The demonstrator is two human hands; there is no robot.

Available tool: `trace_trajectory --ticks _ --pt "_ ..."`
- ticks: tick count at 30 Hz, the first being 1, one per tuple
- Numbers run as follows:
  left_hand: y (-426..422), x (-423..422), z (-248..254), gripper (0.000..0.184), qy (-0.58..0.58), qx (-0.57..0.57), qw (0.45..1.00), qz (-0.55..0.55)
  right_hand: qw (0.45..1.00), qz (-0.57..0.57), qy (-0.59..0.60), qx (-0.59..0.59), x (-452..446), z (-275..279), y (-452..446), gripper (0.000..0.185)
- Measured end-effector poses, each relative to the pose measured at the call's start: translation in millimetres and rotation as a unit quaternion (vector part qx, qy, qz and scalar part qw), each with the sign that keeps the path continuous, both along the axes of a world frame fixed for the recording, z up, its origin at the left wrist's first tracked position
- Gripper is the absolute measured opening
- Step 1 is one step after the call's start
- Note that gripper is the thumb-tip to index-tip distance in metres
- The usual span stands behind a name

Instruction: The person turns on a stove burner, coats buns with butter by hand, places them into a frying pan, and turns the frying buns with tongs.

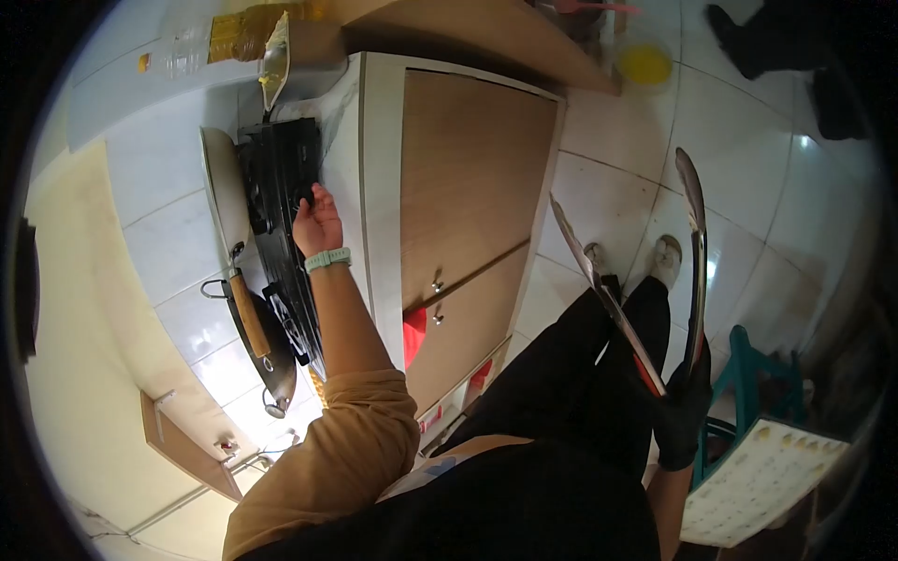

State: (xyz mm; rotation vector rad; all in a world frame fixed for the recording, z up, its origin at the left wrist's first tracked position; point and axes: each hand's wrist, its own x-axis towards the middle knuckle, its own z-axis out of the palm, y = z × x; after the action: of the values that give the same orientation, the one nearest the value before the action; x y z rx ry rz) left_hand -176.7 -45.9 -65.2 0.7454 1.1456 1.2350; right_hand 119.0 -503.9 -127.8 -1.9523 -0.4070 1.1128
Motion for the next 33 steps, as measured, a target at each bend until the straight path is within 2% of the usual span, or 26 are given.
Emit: trace_trajectory --ticks 2,6,7,8,9,10,12,13,15,16,17,20,21,24,28,30,31,33 --pt "-1 0 -13 0.027 -0.208 0.037 0.976 -0.045 1.000 0.000 0.016 -0.004 1 -4 -12 0.087" --pt "0 5 -11 0.030 -0.138 0.036 0.989 -0.022 0.998 0.036 -0.059 0.010 3 -7 -22 0.090" --pt "-3 9 -7 0.030 0.023 0.032 0.999 0.002 0.995 0.051 -0.089 0.015 2 -6 -23 0.091" --pt "-5 11 -1 0.030 0.185 0.028 0.982 0.027 0.993 0.060 -0.106 0.006 -1 -4 -23 0.080" --pt "-7 20 7 0.031 0.340 0.025 0.939 0.050 0.990 0.069 -0.124 -0.002 -3 -2 -23 0.068" --pt "-3 25 16 0.032 0.463 -0.005 0.886 0.024 0.985 0.079 -0.153 -0.002 -4 -1 -21 0.062" --pt "9 33 35 0.034 0.680 -0.067 0.730 -0.030 0.970 0.102 -0.221 0.003 -5 0 -15 0.056" --pt "5 44 39 0.033 0.689 -0.071 0.721 -0.024 0.959 0.115 -0.259 0.009 -6 0 -14 0.055" --pt "-4 38 14 0.035 0.450 0.013 0.891 0.050 0.970 0.101 -0.220 0.004 -10 1 -16 0.053" --pt "-3 27 0 0.036 0.311 0.056 0.945 0.086 0.975 0.093 -0.202 0.003 -10 1 -16 0.052" --pt "5 9 -19 0.039 0.124 0.104 0.985 0.053 0.978 0.086 -0.189 -0.004 -10 1 -15 0.053" --pt "11 11 -30 0.044 -0.151 0.116 0.982 0.001 0.986 0.072 -0.148 -0.035 -5 10 -18 0.054" --pt "12 8 -32 0.048 -0.157 0.109 0.982 0.000 0.988 0.069 -0.134 -0.044 -3 13 -20 0.055" --pt "10 1 -32 0.039 -0.123 0.138 0.981 -0.059 0.989 0.061 -0.127 -0.035 -3 11 -27 0.057" --pt "4 9 -11 0.033 0.143 0.066 0.987 0.041 0.985 0.075 -0.156 0.006 -5 9 -25 0.060" --pt "1 18 1 0.030 0.254 0.024 0.965 0.062 0.991 0.079 -0.088 -0.059 -2 20 -18 0.061" --pt "3 16 4 0.028 0.266 0.017 0.962 0.062 0.991 0.081 -0.053 -0.091 -2 23 -16 0.061" --pt "3 16 9 0.027 0.278 0.006 0.959 0.053 0.985 0.120 -0.108 -0.055 -12 1 -35 0.062"
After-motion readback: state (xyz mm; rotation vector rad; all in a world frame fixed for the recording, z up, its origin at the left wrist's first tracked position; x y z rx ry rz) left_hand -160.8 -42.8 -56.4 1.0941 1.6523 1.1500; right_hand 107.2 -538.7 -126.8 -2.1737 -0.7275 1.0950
